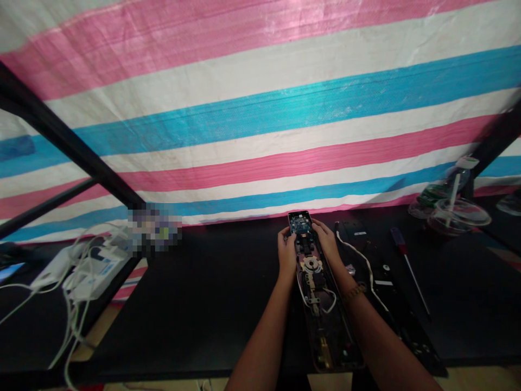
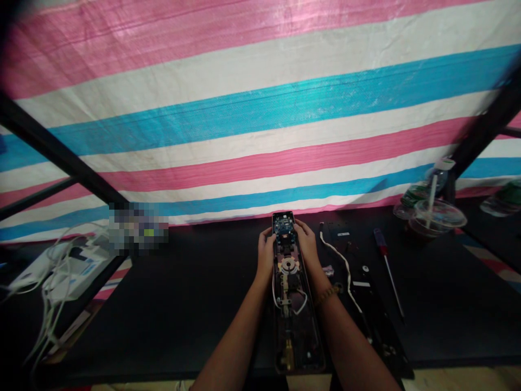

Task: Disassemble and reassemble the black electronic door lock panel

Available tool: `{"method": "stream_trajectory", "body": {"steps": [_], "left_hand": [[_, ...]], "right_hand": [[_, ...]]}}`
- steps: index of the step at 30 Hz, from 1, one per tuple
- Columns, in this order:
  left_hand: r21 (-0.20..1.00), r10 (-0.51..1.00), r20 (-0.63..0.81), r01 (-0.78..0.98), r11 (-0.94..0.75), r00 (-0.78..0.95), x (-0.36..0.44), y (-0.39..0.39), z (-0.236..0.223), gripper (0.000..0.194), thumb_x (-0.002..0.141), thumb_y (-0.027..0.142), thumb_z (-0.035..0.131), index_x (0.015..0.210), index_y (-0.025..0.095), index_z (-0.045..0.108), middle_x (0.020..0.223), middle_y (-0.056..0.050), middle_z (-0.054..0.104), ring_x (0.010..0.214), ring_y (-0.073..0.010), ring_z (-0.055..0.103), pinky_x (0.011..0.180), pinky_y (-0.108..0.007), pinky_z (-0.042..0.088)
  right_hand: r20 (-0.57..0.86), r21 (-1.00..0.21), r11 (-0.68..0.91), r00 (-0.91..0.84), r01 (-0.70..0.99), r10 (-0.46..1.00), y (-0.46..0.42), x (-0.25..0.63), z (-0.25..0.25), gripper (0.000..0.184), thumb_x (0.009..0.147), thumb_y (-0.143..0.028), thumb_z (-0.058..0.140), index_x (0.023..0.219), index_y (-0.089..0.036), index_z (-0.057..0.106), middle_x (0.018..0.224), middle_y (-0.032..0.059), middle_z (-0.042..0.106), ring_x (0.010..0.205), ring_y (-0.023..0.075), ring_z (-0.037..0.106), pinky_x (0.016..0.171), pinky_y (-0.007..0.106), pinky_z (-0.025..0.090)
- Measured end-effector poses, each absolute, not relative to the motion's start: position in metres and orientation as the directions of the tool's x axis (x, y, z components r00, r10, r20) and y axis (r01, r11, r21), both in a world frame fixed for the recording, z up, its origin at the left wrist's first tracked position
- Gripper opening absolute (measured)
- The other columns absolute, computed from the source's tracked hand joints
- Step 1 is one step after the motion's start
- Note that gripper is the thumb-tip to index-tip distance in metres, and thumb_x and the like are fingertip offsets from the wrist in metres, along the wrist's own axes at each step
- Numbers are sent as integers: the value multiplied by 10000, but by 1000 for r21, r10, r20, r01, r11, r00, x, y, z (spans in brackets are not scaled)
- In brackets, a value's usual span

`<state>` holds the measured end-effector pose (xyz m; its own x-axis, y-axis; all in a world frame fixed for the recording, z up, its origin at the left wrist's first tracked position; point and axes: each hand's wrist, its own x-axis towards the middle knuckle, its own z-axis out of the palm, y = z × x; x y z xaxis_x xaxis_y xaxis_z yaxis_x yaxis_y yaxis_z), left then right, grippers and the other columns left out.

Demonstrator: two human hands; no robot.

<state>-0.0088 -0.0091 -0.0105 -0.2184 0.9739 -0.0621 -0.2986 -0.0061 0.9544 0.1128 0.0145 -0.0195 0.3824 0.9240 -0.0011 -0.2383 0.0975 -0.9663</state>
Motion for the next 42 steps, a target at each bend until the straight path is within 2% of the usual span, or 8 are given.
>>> {"method": "stream_trajectory", "body": {"steps": [6,16,30,42], "left_hand": [[953,973,-61,-303,-9,-221,-9,-9,-10,319,764,362,683,1024,193,606,992,-59,673,923,-209,653,825,-327,518],[952,972,-72,-305,-1,-226,-8,-8,-10,300,773,311,648,1041,184,605,1007,-58,674,949,-203,651,849,-327,512],[952,972,-79,-307,8,-219,-8,-9,-10,303,779,305,651,1055,192,603,1001,-59,679,933,-206,656,842,-335,520],[954,973,-76,-299,7,-220,-8,-9,-9,299,776,305,642,1047,185,600,1022,-63,678,957,-208,653,854,-324,512]], "right_hand": [[3,-967,100,381,-234,925,16,114,-21,416,665,-484,703,940,-176,760,952,77,774,962,284,673,892,401,494],[-7,-965,93,382,-244,924,16,114,-22,450,669,-484,704,981,-164,764,945,78,776,915,268,685,855,384,518],[5,-966,102,379,-236,925,17,114,-24,413,676,-471,701,954,-170,755,955,80,769,958,280,670,881,394,493],[7,-970,99,378,-224,926,17,114,-23,439,675,-473,693,968,-153,752,937,85,769,910,268,675,862,382,500]]}}
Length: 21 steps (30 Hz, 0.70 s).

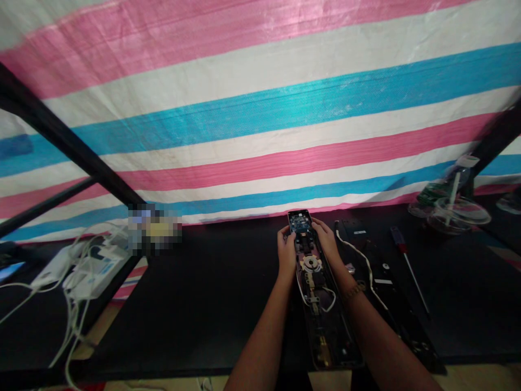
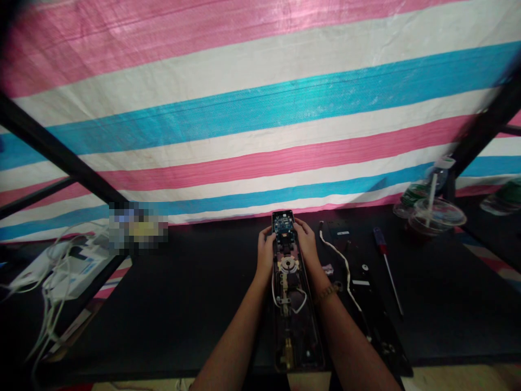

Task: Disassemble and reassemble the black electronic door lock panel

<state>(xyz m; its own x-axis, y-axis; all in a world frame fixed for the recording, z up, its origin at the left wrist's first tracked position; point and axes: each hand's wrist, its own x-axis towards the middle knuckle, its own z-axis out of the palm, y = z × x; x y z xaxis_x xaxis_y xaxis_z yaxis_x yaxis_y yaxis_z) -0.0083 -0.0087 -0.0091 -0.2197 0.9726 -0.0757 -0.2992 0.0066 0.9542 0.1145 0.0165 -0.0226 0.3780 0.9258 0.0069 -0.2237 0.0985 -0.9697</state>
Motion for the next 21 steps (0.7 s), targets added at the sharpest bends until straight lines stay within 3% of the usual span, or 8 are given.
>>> {"method": "stream_trajectory", "body": {"steps": [14,21], "left_hand": [[961,969,-133,-265,75,-210,-10,-6,-11,262,788,277,605,1032,182,619,950,-56,692,880,-199,653,797,-308,493],[962,967,-146,-258,90,-207,-10,-5,-11,260,791,287,611,1029,182,622,953,-56,693,895,-198,656,781,-293,491]], "right_hand": [[-18,-975,70,387,-211,922,22,116,-28,489,640,-453,703,1009,-137,757,1051,121,761,983,285,675,884,395,504],[-33,-974,55,378,-218,925,21,116,-29,481,646,-444,698,1009,-135,759,982,110,774,939,278,688,850,391,515]]}}
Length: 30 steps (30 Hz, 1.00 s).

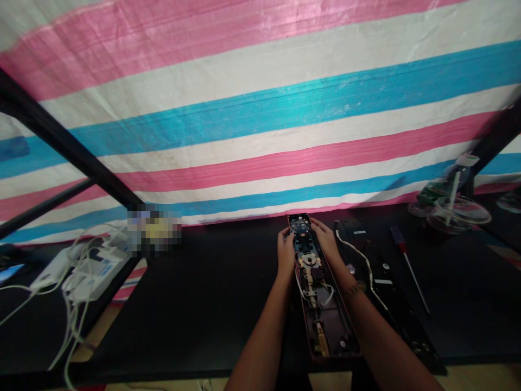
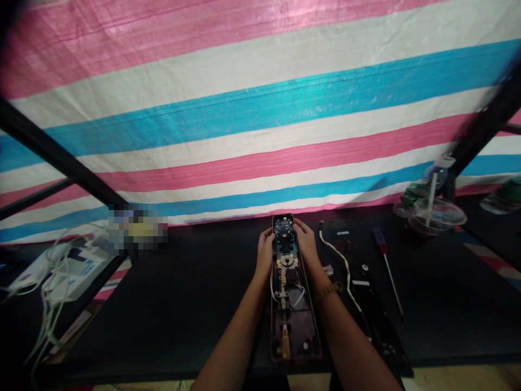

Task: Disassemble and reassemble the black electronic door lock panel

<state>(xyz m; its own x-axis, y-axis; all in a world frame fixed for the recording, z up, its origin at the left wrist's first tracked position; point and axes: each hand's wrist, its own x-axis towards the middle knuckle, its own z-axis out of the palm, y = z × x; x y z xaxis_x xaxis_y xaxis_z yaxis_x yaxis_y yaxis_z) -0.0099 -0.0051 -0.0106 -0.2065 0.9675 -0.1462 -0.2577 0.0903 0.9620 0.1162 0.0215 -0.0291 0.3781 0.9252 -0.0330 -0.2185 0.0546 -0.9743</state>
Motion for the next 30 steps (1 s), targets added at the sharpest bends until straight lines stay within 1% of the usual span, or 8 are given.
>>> {"method": "stream_trajectory", "body": {"steps": [12,18,23,27,30], "left_hand": [[965,969,-135,-250,81,-207,-10,-7,-10,255,805,273,591,1045,188,608,978,-56,684,905,-199,650,808,-307,495],[960,974,-126,-272,71,-191,-9,-8,-9,278,807,292,595,1066,190,581,993,-59,679,905,-198,656,806,-313,506],[956,980,-81,-292,26,-181,-9,-11,-5,316,794,331,634,1073,194,580,992,-54,677,897,-193,658,807,-310,516],[952,986,-30,-307,-22,-164,-8,-16,2,353,788,357,635,1097,199,577,958,-45,679,846,-189,656,771,-310,518],[948,986,11,-312,-63,-167,-8,-18,6,346,788,350,630,1096,199,589,1005,-51,683,898,-193,655,816,-314,512]], "right_hand": [[-9,-975,78,383,-209,924,20,115,-25,435,650,-444,677,959,-151,767,938,96,774,952,273,672,861,377,505],[-2,-972,88,379,-220,925,17,114,-23,442,678,-444,662,994,-148,753,940,98,772,964,275,672,876,386,504],[10,-966,105,369,-237,929,14,113,-20,489,688,-459,670,1058,-147,737,1022,99,765,973,270,676,894,386,505],[30,-953,133,350,-273,936,12,114,-17,510,704,-456,694,1124,-167,719,1117,92,746,1024,268,673,933,390,502],[50,-946,159,356,-284,933,10,114,-15,512,723,-450,694,1154,-175,711,1195,90,722,1096,270,657,991,401,482]]}}
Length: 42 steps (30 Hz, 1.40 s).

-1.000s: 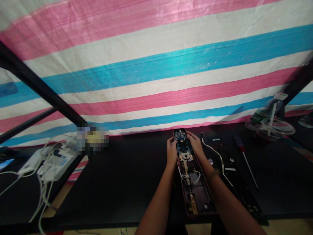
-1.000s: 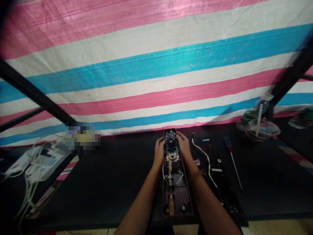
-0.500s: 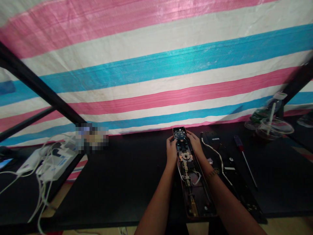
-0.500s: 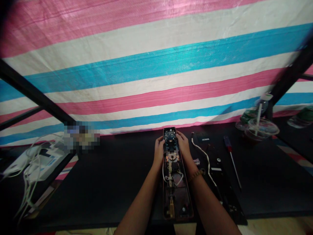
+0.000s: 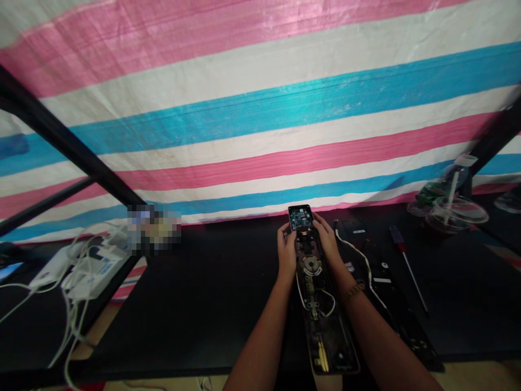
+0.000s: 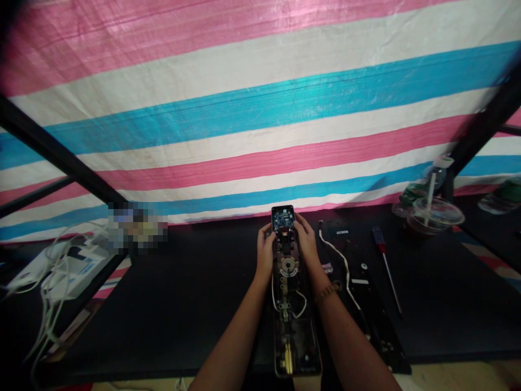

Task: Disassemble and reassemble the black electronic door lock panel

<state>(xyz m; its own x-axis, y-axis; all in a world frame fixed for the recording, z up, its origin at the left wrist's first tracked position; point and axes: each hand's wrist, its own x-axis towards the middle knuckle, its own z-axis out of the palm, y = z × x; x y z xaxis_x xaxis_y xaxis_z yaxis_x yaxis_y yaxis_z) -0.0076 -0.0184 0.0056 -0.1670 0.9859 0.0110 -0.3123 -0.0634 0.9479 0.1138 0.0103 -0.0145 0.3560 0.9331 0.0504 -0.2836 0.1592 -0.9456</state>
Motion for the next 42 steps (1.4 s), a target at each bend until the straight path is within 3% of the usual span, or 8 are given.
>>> {"method": "stream_trajectory", "body": {"steps": [5,10,15,25,34,42], "left_hand": [[946,983,37,-311,-93,-182,-7,-18,4,308,813,337,611,1087,196,610,1085,-64,676,977,-198,645,890,-327,498],[952,978,20,-295,-82,-208,-8,-13,-3,261,834,302,588,1065,191,633,1107,-66,673,1054,-198,625,958,-329,472],[957,978,-30,-290,-32,-208,-9,-7,-11,290,816,313,607,1069,176,636,1083,-79,683,1025,-206,641,942,-339,478],[955,968,-131,-291,65,-215,-10,-2,-16,297,760,295,641,1022,155,650,983,-84,701,917,-210,663,839,-327,498],[952,981,-75,-307,17,-178,-9,-10,-5,397,708,297,648,1083,177,593,890,-43,685,795,-185,653,737,-304,509],[949,991,4,-311,-46,-133,-8,-23,13,450,664,224,616,1112,203,591,901,-45,707,785,-204,657,715,-321,513]], "right_hand": [[62,-939,177,361,-296,931,11,114,-15,527,729,-445,699,1177,-168,710,1243,101,702,1159,275,634,1038,414,458],[12,-942,121,331,-312,943,13,114,-17,553,722,-462,702,1183,-157,712,1200,112,721,1093,285,665,997,431,485],[-11,-958,95,366,-270,930,17,115,-22,538,685,-467,719,1111,-140,738,1128,120,747,1067,288,673,990,432,483],[-56,-973,37,387,-229,921,22,116,-31,498,637,-447,722,1020,-129,753,962,110,775,902,273,696,821,387,519],[11,-966,104,365,-236,931,18,115,-24,487,698,-455,673,1078,-156,728,1051,93,758,956,252,681,869,362,510],[69,-928,194,367,-317,928,7,113,-11,518,739,-437,673,1190,-183,694,1243,87,702,1146,265,637,1020,403,469]]}}
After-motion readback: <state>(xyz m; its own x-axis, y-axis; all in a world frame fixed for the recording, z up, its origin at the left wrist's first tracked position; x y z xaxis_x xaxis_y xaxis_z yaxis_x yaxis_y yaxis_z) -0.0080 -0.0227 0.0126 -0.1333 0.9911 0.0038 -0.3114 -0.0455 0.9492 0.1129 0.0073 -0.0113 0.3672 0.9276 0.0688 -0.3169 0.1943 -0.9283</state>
